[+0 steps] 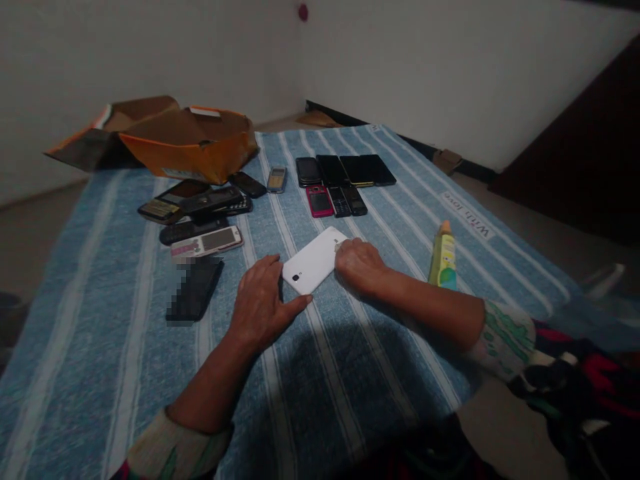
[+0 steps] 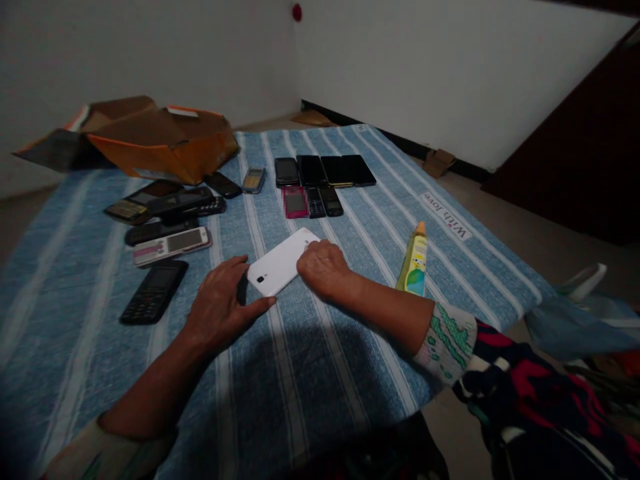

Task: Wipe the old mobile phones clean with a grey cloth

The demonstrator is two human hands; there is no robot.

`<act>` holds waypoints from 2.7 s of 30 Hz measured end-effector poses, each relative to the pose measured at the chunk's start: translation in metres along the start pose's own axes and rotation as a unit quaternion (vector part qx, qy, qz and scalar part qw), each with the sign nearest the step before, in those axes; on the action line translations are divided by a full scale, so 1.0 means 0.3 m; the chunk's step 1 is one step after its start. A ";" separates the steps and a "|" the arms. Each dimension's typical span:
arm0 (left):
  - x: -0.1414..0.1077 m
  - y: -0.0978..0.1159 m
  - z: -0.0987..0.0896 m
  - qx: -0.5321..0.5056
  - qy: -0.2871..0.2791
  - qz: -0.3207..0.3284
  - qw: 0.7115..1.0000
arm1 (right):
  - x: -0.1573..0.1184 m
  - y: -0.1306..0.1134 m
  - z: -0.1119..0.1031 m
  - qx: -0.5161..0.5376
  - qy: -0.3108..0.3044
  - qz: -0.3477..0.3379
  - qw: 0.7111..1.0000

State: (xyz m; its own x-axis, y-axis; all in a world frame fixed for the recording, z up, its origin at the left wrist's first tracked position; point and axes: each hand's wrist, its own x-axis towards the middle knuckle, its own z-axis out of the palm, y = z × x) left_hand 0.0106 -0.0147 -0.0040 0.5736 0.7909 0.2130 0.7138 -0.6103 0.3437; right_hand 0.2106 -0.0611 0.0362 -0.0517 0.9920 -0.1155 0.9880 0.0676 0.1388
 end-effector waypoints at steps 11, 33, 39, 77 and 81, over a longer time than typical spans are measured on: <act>0.004 0.001 -0.006 -0.007 0.003 0.005 1.000 | -0.031 -0.082 -0.062 0.077 -0.022 -0.114 0.990; 0.003 0.008 -0.004 -0.018 0.001 0.007 1.000 | -0.038 -0.109 -0.069 0.065 0.001 -0.146 0.987; -0.006 0.008 -0.003 -0.013 0.002 0.000 1.000 | 0.101 0.021 -0.098 0.025 0.070 -0.033 0.997; -0.055 -0.019 0.034 -0.040 0.018 0.000 0.999 | 0.160 -0.168 -0.012 0.064 0.092 -0.119 0.987; -0.055 -0.020 0.035 -0.041 0.023 -0.002 0.999 | 0.156 -0.166 -0.003 0.084 0.089 -0.140 0.983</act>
State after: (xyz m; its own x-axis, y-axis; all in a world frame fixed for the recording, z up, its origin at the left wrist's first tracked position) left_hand 0.0012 -0.0245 -0.0193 0.5507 0.7952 0.2539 0.6790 -0.6036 0.4179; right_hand 0.1588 -0.0180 0.0247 -0.3356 0.9407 0.0494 0.9405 0.3376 -0.0392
